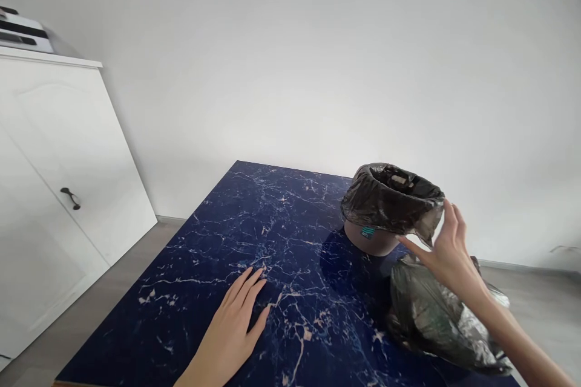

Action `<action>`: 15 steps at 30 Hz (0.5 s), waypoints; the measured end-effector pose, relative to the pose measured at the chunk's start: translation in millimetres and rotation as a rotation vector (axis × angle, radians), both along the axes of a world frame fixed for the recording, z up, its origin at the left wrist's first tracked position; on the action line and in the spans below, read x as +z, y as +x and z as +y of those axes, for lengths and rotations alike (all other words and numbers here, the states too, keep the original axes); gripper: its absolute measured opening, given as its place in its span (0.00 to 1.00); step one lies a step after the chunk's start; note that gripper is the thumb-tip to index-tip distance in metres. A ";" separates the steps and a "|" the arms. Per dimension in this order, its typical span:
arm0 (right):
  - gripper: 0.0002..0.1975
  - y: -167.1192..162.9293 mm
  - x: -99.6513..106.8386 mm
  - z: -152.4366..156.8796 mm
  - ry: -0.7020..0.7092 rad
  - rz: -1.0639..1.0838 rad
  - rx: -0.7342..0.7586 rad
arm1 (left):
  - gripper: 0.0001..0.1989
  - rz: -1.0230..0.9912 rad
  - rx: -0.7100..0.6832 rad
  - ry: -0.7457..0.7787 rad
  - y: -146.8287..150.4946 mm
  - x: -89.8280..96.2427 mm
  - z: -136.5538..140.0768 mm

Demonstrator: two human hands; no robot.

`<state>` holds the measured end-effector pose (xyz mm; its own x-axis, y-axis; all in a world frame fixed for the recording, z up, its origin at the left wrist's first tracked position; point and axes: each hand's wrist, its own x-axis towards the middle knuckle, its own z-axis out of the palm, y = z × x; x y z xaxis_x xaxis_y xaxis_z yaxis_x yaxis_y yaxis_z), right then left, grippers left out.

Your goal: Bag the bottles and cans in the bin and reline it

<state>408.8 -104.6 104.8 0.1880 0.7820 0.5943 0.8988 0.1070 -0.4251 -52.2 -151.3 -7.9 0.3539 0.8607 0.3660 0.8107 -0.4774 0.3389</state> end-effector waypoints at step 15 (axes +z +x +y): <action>0.21 -119.8 -11.6 -88.4 0.275 -0.074 0.121 | 0.28 0.002 -0.064 -0.018 -3.4 -5.9 0.8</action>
